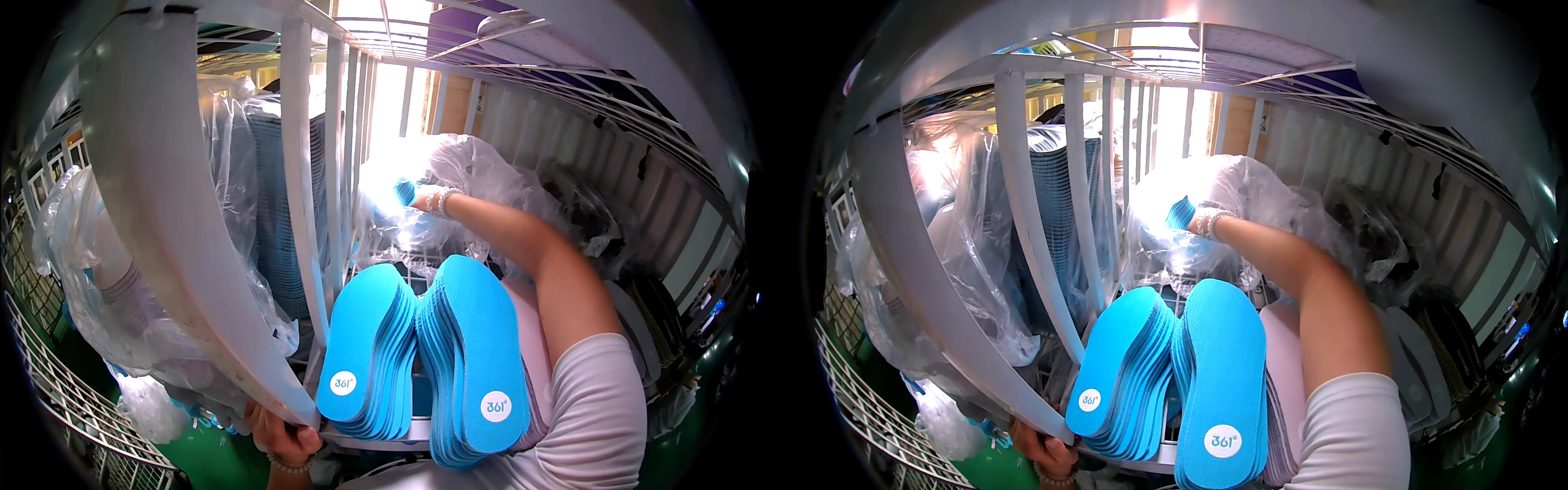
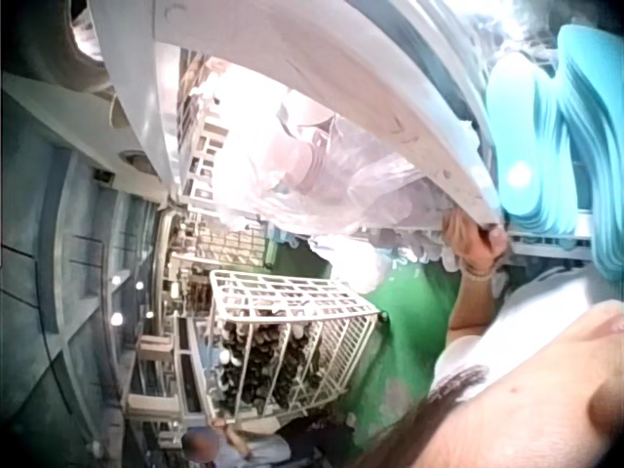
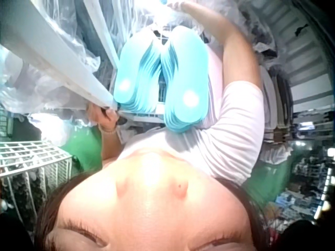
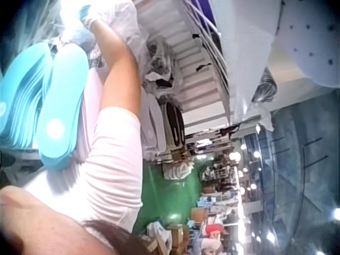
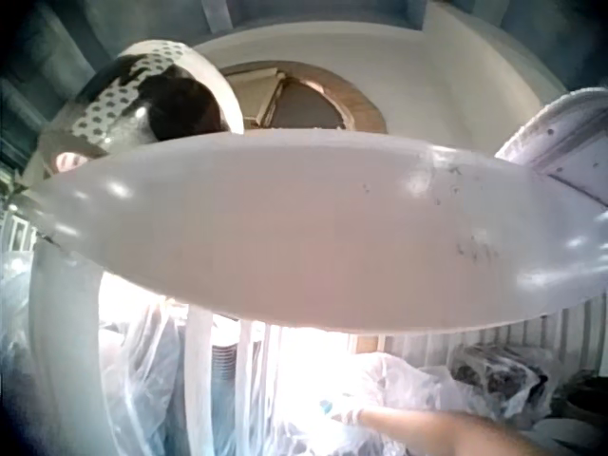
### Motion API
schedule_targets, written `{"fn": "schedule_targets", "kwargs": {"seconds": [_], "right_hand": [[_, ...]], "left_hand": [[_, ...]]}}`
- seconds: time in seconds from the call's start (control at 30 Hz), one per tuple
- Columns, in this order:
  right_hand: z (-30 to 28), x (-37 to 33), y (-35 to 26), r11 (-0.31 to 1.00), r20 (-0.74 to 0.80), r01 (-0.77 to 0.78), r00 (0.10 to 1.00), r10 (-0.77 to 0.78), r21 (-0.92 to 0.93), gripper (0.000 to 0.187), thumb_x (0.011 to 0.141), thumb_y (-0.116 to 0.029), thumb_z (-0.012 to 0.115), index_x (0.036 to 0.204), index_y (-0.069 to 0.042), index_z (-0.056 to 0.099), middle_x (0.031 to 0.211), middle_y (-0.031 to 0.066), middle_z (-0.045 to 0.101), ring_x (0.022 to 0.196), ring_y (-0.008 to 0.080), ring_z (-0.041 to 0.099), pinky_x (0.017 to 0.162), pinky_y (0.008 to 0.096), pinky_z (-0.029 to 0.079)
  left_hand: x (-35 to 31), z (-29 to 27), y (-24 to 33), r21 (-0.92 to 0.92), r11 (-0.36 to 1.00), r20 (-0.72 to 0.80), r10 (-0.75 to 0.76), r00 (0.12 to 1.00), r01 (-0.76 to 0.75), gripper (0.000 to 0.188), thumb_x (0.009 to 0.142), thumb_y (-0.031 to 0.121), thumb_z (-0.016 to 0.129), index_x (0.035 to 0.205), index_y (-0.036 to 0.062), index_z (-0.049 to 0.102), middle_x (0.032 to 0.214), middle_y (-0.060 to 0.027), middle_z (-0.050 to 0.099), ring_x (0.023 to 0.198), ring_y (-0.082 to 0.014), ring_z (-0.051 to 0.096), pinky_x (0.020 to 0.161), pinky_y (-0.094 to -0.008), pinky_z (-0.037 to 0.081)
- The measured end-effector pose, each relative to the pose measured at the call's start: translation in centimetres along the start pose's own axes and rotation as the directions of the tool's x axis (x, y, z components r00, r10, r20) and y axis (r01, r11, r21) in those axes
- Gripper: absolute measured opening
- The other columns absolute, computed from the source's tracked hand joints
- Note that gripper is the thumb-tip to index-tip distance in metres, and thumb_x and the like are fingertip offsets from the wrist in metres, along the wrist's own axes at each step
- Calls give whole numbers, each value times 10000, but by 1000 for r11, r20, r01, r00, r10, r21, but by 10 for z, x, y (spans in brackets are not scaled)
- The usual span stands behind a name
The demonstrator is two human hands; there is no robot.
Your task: The person selects several blue insoles from a shelf, carries them to a workbench, and places them onto a stack next to other shoes on a conveyor belt.
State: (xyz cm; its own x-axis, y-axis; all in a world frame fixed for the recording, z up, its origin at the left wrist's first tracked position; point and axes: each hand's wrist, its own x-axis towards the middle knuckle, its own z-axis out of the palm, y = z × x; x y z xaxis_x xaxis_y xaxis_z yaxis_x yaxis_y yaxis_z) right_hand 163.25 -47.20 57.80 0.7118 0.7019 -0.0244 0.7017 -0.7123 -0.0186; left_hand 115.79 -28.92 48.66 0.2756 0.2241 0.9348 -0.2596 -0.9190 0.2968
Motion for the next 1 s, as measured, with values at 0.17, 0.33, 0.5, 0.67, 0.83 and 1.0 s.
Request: {"fn": "schedule_targets", "kwargs": {"seconds": [0.17, 0.33, 0.5, 0.67, 0.83, 1.0], "right_hand": [[44, 49, 65, 979, 1, -193, 981, 193, 59, 430, 766, -420, 506, 997, -62, 563, 991, 126, 586, 897, 257, 546, 781, 373, 412], [36, 48, 38, 996, 56, -81, 995, 82, -24, 309, 790, -291, 519, 986, -59, 578, 970, 105, 596, 915, 228, 555, 790, 366, 425], [-40, -23, -50, 815, 303, 10, 931, 205, -579, 240, 789, -195, 518, 973, -65, 602, 987, 86, 595, 970, 205, 548, 819, 369, 430], [-40, -27, -35, 960, 250, -168, 942, 223, -223, 313, 725, -266, 598, 964, -65, 611, 958, 78, 605, 867, 191, 580, 718, 347, 473], [-44, -24, -21, 892, -18, -436, 897, 441, 122, 305, 621, -159, 701, 869, 0, 622, 792, 117, 618, 651, 192, 597, 535, 317, 499], [-94, -63, -69, 869, -167, -491, 853, 495, 66, 266, 688, -40, 586, 947, 22, 579, 914, 156, 607, 852, 233, 595, 702, 334, 497]], "left_hand": [[3, 0, 3, -35, 999, 47, -26, 999, 28, 471, 817, 390, 330, 889, -16, 558, 711, -96, 616, 678, -280, 590, 662, -396, 434], [5, -4, 3, -2, 1000, 85, -23, 996, 23, 475, 823, 391, 321, 908, -15, 553, 704, -89, 614, 677, -278, 589, 657, -398, 436], [4, 3, 1, -33, 999, 14, 25, 1000, -25, 474, 815, 405, 346, 878, -26, 532, 687, -124, 579, 607, -278, 569, 592, -376, 432], [8, 1, 2, -82, 995, 14, 59, 998, -57, 459, 804, 402, 366, 831, -30, 519, 655, -146, 544, 554, -274, 546, 540, -357, 419], [8, 3, 2, -59, 994, -29, 93, 995, -95, 475, 804, 391, 362, 892, -49, 520, 688, -151, 554, 566, -290, 550, 542, -363, 416], [6, 2, -1, -55, 994, -2, 90, 996, -90, 521, 820, 384, 349, 1005, -81, 494, 758, -172, 565, 605, -315, 555, 564, -381, 420]]}}
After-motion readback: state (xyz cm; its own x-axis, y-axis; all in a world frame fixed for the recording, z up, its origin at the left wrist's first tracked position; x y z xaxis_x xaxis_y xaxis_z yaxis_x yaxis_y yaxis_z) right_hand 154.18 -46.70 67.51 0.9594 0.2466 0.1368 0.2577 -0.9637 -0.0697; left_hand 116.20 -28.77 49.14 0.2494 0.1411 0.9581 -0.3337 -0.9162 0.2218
